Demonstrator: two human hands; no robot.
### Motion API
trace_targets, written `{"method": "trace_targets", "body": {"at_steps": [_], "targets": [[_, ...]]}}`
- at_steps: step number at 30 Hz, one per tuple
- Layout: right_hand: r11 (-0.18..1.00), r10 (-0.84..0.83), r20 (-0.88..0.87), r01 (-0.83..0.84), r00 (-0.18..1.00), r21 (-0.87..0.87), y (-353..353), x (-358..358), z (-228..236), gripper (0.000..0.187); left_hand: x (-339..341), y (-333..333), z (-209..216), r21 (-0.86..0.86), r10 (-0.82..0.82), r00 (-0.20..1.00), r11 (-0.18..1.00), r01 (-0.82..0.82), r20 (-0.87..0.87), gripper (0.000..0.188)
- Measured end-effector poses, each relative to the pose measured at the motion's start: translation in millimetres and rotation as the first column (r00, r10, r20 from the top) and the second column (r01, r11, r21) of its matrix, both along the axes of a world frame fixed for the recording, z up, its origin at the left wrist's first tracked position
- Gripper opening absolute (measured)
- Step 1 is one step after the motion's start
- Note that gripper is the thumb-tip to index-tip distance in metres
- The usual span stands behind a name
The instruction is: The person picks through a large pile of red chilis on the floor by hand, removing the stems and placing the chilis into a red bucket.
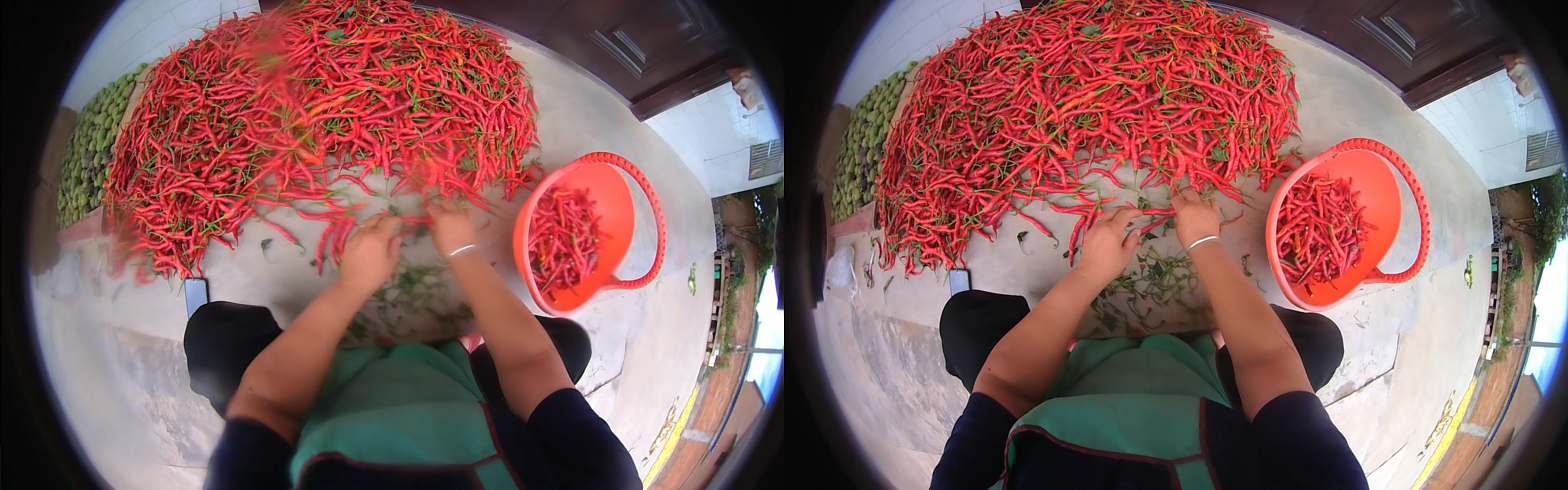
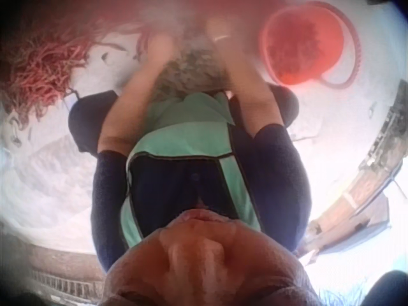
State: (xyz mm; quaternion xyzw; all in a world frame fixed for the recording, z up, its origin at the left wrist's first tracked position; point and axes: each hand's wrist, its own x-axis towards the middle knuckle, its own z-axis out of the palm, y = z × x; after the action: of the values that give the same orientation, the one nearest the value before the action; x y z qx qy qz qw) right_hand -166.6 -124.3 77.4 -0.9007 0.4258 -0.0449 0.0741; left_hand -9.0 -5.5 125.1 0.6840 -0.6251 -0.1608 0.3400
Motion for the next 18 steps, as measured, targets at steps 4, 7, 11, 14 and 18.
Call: {"method": "trace_targets", "body": {"at_steps": [4, 7, 11, 14, 18], "targets": [[0.999, 0.031, 0.102, -0.035, 0.994, 0.034, 20.2, -2.3, 75.4, 0.022, -6.6, -11.8, 25.0, -0.062, 0.132, 0.948, 0.986, -0.157, -0.291, 0.022], [0.828, -0.353, 0.338, 0.123, 0.872, 0.548, 38.4, -6.8, 122.8, 0.022, -6.1, -15.9, 33.0, 0.049, 0.184, 0.766, 0.979, -0.196, -0.616, 0.027], [0.279, -0.794, 0.422, -0.354, 0.438, 0.893, 74.9, -19.9, 148.2, 0.03, -29.1, -1.7, 47.3, 0.073, -0.078, 0.61, 0.973, 0.219, -0.789, 0.022], [0.188, -0.819, 0.437, -0.546, 0.372, 0.817, 91.4, -31.3, 140.5, 0.036, -49.5, 15.2, 48.4, 0.089, -0.215, 0.74, 0.933, 0.348, -0.637, 0.02], [0.214, -0.807, 0.457, -0.535, 0.374, 0.817, 100.7, -36.8, 131.4, 0.033, -53.6, 25.5, 55.5, 0.102, -0.203, 0.813, 0.947, 0.305, -0.545, 0.021]]}}
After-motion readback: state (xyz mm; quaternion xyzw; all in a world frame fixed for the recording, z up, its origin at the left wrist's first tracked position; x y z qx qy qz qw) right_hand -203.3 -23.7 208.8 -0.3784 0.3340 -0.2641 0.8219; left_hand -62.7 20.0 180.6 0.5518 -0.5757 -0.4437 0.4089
